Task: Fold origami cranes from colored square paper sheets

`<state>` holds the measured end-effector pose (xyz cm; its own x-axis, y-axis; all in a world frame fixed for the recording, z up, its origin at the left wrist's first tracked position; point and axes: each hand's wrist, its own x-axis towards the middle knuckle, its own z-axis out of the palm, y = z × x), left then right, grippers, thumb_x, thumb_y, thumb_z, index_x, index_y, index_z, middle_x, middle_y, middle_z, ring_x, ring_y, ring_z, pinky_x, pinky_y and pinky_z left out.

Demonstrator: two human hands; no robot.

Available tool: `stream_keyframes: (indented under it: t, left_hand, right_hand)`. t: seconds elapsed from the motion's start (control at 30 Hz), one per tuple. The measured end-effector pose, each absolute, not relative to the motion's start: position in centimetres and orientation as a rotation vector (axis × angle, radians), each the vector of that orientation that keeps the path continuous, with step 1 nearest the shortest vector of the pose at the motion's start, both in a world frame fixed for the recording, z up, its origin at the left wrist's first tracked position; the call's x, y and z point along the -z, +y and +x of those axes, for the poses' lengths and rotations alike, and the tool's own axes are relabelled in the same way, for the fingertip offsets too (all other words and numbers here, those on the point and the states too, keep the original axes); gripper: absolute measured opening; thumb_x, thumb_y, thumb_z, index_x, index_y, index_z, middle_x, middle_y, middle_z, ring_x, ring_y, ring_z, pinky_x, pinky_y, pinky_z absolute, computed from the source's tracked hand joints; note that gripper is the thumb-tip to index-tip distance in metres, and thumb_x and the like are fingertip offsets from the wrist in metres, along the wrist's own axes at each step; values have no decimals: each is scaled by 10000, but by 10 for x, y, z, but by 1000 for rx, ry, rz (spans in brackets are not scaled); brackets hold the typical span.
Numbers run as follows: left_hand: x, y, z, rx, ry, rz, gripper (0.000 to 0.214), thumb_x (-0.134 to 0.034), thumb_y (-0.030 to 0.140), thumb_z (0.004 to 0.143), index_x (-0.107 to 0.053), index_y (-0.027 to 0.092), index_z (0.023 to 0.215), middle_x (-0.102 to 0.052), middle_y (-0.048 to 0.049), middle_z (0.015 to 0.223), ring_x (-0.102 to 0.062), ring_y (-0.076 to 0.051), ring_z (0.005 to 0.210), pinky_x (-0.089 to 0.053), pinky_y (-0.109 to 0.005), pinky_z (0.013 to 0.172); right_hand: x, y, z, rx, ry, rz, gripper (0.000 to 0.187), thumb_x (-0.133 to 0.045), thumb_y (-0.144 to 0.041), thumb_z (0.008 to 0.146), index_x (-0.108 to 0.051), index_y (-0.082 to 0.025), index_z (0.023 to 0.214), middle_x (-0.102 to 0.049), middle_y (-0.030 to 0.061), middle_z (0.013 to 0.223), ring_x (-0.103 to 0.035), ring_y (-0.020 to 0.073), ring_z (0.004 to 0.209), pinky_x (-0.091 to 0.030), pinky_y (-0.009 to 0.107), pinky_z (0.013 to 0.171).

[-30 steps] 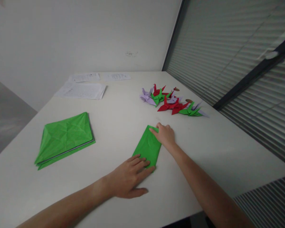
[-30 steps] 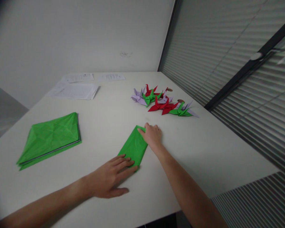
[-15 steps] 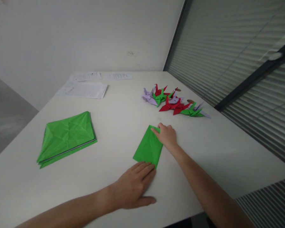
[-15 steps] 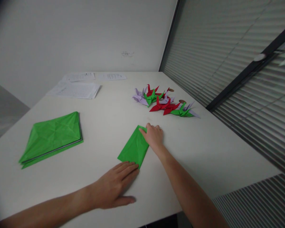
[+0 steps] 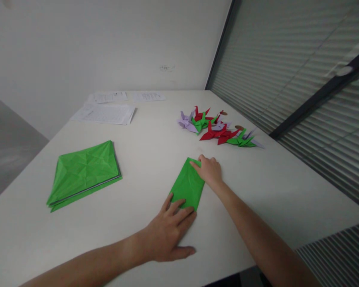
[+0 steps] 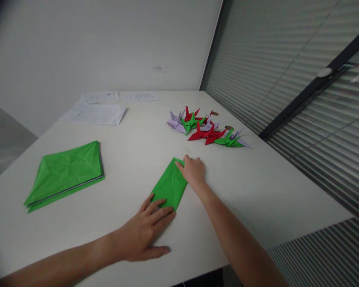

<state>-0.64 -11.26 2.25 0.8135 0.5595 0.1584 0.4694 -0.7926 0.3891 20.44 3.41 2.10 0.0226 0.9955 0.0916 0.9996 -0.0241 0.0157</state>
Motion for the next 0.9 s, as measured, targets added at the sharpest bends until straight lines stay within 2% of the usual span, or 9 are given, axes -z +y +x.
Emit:
stream_keyframes:
  t: [0.2,0.43,0.9]
  left_hand:
    - [-21,-113,-7,-374,769,2692,751,-444,625,893,-364,145,1466,-514,-161,1402,-416,-393,1319,-189,-648,1136]
    - [-18,-112,-6,-365,724,2691,767,-451,604,895,-349,105,1469,-489,-166,1424,-393,-402,1339,-251,-574,1149]
    - [-20,-113,-5,-304,730,2720,734,-404,606,913,-351,125,1466,-496,-125,1426,-431,-353,1309,-225,-543,1166]
  right_hand:
    - [-22,34,204,93,-2157,-2213,436,-438,-599,917,-603,-210,1025,-704,124,921,-598,293,952,-399,347,746]
    - [-22,34,205,104,-2160,-2210,426,-451,-591,916,-606,-208,1017,-704,124,904,-604,291,939,-396,341,731]
    - [-19,37,206,95,-2159,-2208,425,-439,-583,928,-621,-209,1014,-703,128,896,-609,287,927,-382,334,709]
